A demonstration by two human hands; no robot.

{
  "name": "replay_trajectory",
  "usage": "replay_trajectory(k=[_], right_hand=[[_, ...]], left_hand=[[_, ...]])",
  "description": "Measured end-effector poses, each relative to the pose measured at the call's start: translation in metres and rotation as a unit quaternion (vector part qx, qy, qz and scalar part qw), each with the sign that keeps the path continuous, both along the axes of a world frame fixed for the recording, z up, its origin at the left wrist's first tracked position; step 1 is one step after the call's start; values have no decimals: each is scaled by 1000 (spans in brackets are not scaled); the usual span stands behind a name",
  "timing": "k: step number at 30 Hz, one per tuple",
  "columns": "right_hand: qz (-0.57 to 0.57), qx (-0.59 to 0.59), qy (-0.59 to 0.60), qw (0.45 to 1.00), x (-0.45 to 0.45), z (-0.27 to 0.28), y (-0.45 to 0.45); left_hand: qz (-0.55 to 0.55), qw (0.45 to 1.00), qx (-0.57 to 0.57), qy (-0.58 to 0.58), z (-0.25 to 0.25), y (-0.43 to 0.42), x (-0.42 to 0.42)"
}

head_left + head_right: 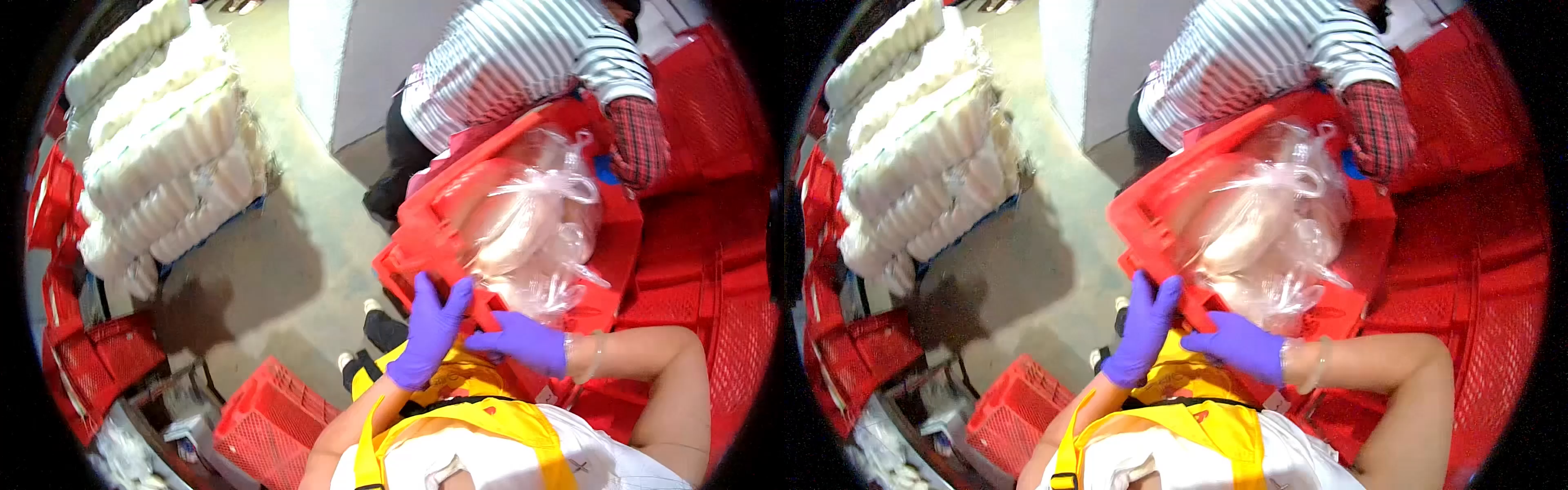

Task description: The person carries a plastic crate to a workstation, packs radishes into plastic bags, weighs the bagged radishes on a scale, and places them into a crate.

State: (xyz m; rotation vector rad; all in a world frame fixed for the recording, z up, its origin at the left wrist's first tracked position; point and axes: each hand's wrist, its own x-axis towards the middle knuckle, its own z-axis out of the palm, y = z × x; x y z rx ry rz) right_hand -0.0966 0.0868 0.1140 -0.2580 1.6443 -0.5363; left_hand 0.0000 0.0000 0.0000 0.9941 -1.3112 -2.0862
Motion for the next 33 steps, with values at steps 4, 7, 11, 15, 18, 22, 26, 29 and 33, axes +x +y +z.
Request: replay_trajectory(k=[4, 7, 11, 15, 18, 22, 26, 29, 33], right_hand=[[-30, 53, 47, 997, 3, 19, -27], [7, 45, 58, 997, 7, 8, -35], [10, 51, 113, 992, -2, 4, -38], [2, 82, 99, 992, -4, 3, -27], [3, 68, 89, 994, 3, 4, -27], [36, 90, 111, 989, -1, 16, -20], [63, 114, 120, 984, -16, 17, -6], [53, 110, 125, 985, -13, 15, -10], [51, 108, 120, 986, -11, 15, -12]], left_hand=[[-22, 999, 30, 35, 5, -13, -14], [-33, 999, 8, -18, -6, -22, -10], [-49, 999, 16, -13, -5, -29, -20], [-68, 996, 57, 31, 2, -24, -13], [-64, 997, 8, -35, 0, -17, -9], [-45, 999, 17, -13, 17, -9, -9], [-36, 999, 0, 5, 14, 4, -21], [-19, 1000, -9, 2, 8, 5, -25], [-32, 999, 1, -2, 8, 3, -19]])
